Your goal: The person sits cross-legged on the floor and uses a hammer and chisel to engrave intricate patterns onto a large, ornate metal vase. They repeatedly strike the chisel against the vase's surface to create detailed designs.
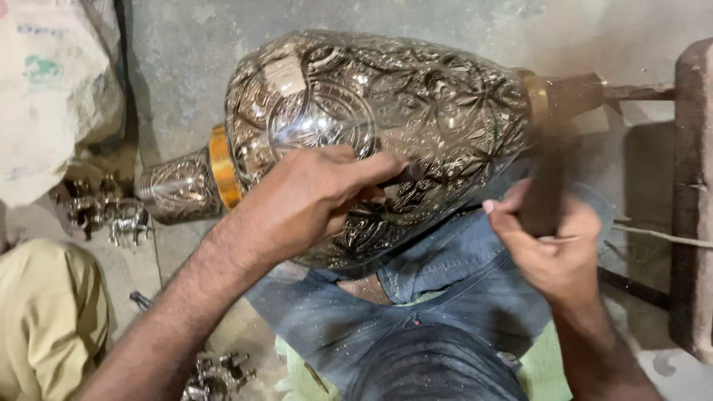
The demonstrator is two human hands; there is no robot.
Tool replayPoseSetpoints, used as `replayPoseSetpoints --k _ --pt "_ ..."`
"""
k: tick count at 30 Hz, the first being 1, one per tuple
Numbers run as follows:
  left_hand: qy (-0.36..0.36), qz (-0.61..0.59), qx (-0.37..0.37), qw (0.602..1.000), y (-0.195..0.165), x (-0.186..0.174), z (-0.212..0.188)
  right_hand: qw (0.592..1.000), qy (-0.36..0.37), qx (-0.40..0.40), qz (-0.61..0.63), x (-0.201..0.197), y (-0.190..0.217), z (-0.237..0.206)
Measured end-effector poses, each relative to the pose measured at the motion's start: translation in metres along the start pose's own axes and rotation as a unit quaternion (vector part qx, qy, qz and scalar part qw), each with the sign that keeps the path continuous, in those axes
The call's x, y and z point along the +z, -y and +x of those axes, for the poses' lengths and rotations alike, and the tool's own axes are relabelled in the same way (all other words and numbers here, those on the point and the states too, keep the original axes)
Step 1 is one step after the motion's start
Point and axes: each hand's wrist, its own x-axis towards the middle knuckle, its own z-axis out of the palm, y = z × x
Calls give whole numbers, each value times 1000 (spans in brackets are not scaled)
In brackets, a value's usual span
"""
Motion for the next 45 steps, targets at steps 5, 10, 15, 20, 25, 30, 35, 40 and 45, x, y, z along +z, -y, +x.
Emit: replayPoseSetpoints --k 5,10,15,20,25,30,35,40,45 --pt "-20 -37 16 999 1 2 -2 994 22 -21 -108 1 10 2" --pt "-45 -26 64 997 3 4 -2 964 82 59 -247 -1 -1 -6" --pt "-16 -4 10 1000 1 2 -2 996 42 -8 -78 -3 -17 -8" --pt "-30 -38 25 999 -1 -1 -2 1000 7 8 4 -4 -23 -11" --pt "-19 -23 33 999 1 -1 -2 994 34 8 -101 1 -14 -10" --pt "-33 -27 47 998 2 1 -1 997 43 -29 -59 4 10 0" --pt "-1 -48 11 999 2 -1 -2 999 -6 -20 44 9 2 -5" --pt "-28 -26 55 998 1 -2 0 998 -34 29 46 3 -19 -11" --pt "10 -19 2 1000 1 -2 0 992 11 28 -119 -3 -16 -12"
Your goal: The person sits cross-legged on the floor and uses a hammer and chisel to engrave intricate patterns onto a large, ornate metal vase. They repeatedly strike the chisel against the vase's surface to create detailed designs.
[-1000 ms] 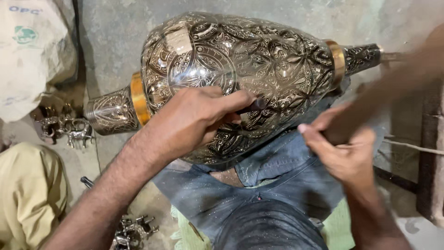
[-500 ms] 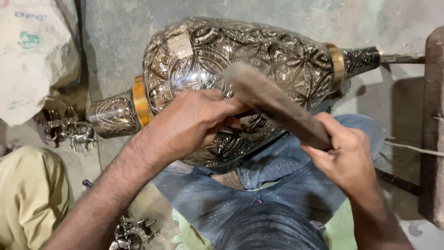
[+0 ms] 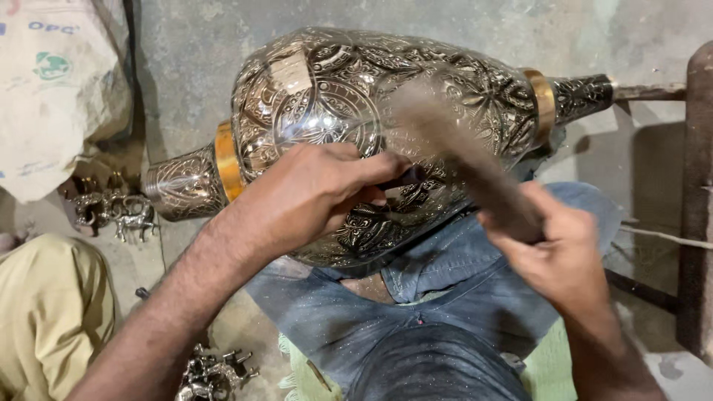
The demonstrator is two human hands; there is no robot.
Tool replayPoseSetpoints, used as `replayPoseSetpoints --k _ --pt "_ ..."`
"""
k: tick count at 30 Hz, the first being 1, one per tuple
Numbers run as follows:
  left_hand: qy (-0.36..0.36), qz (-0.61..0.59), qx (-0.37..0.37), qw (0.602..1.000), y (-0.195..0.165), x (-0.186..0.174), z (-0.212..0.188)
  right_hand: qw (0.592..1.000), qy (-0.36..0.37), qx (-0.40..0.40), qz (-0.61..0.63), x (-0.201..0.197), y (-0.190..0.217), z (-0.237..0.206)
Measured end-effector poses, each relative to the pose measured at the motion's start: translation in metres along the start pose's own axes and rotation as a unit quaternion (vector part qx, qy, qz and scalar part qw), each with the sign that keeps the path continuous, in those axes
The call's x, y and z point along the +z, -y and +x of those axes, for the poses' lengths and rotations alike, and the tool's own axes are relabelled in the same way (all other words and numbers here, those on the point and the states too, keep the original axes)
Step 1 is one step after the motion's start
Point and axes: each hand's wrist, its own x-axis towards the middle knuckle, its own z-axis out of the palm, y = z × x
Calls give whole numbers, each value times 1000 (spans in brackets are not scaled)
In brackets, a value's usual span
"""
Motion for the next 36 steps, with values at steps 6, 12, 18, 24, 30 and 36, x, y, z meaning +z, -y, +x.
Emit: replayPoseSetpoints --k 6,12,18,24,30,36 --pt "-8 3 35 999 5 0 0 997 36 -44 45 6 5 0" --pt "-35 -15 65 997 6 -1 -1 999 45 -2 -15 -4 10 1" --pt "-18 -12 16 1000 2 -1 -5 978 -44 -47 198 -2 11 -3" --pt "-94 -47 51 993 12 -2 -13 990 62 77 -100 -6 -3 -6" --pt "-335 -119 -43 934 -17 16 -31 978 149 143 -39 -17 -19 5" --pt "-506 -115 -256 816 -56 75 -23 945 233 26 -228 -55 -13 50"
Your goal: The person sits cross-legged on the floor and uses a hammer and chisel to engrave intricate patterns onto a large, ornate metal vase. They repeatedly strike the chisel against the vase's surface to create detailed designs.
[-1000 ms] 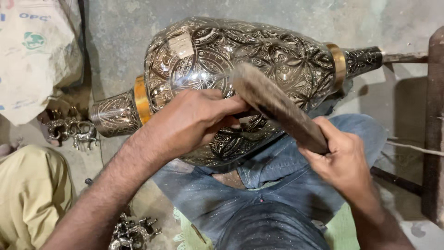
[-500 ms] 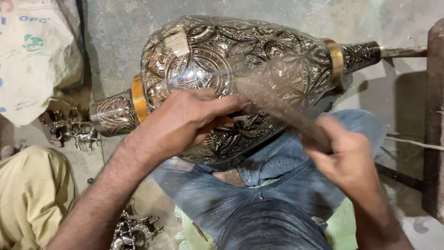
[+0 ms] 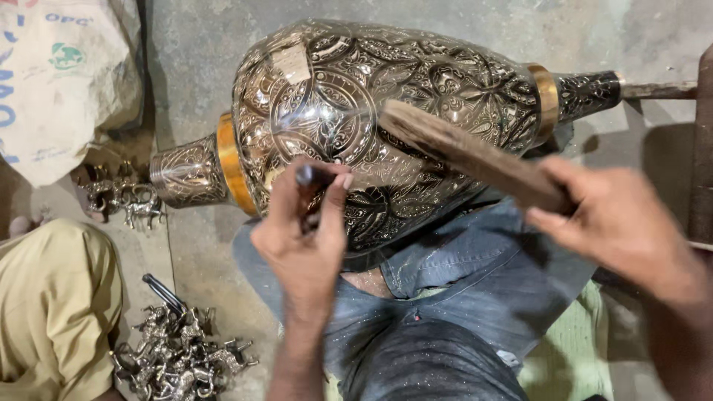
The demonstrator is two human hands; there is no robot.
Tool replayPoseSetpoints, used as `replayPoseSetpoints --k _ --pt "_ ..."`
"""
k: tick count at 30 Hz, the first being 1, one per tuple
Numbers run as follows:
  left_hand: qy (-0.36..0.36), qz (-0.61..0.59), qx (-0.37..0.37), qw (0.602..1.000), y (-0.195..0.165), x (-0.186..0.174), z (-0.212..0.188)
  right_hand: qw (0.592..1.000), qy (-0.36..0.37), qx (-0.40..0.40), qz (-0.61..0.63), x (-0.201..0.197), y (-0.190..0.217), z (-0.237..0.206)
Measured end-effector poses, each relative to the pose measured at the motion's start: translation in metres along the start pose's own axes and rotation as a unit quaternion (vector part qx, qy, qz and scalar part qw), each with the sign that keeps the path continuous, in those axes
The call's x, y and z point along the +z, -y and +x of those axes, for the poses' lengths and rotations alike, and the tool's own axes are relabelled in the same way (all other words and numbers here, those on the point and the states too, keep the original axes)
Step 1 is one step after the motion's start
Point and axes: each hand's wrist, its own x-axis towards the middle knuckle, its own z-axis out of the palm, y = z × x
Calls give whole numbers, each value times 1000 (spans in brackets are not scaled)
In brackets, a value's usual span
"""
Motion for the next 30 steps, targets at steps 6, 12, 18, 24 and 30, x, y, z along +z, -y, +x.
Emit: replayPoseSetpoints --k 6,12,18,24,30 --pt "-116 -67 35 990 3 29 -24 934 -42 -81 -345 -50 38 24" --pt "-148 -71 45 985 23 39 -25 950 -72 -174 -251 -75 87 27" --pt "-135 19 -1 991 48 29 -31 918 -121 -306 -222 -87 121 9" --pt "-104 80 48 990 48 21 -29 911 -156 -316 -216 -88 130 13" --pt "-66 60 53 995 34 15 -27 931 -142 -292 -169 -87 126 16"
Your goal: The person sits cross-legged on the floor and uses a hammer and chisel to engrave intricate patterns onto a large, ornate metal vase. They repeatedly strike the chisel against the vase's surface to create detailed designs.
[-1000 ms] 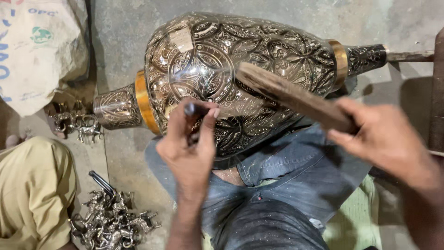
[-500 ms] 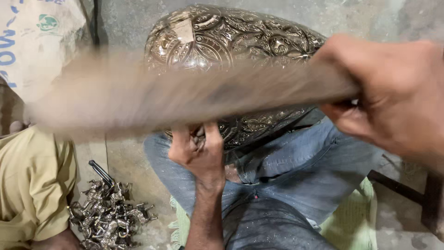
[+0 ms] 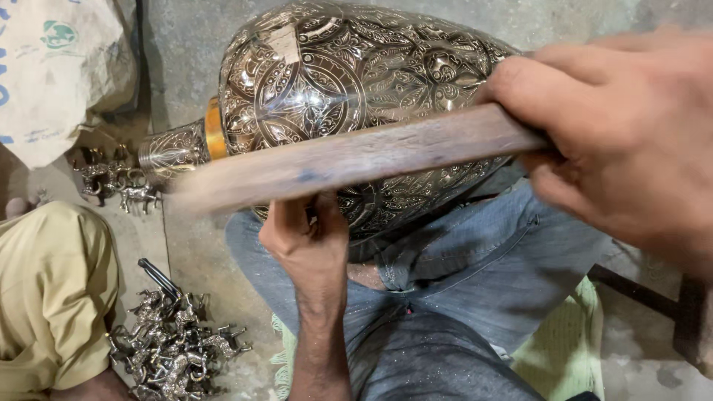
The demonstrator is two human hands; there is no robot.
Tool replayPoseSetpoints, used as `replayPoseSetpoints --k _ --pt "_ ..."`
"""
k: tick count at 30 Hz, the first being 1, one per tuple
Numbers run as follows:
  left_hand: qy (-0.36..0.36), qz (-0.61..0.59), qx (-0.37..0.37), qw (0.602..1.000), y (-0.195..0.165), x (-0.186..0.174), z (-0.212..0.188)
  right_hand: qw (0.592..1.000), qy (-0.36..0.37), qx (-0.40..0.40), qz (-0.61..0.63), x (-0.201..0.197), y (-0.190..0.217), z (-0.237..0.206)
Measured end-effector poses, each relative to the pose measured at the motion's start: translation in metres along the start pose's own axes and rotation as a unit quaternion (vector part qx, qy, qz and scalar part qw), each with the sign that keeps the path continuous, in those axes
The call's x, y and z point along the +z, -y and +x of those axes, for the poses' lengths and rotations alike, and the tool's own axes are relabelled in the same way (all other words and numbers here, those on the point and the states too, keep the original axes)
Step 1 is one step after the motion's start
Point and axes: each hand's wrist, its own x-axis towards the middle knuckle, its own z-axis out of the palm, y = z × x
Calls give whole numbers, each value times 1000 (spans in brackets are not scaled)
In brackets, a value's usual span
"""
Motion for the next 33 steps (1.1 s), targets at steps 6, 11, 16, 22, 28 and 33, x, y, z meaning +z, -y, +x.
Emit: replayPoseSetpoints --k 6,11,16,22,28,33 --pt "-12 -30 30 999 -11 -2 6 999 13 -42 -29 1 -6 -1" --pt "-7 -130 19 991 -16 2 -1 995 31 -59 -70 0 -1 2" --pt "-15 -102 25 994 -8 6 -2 988 36 -56 -141 2 1 1" --pt "-57 -124 -34 990 -20 11 -10 977 45 -13 -208 14 -9 7" --pt "-43 -146 -57 987 -31 10 -3 999 24 -22 -27 0 -1 4" --pt "-29 -306 -60 950 -32 10 -5 999 33 -23 -33 -1 -1 -4"
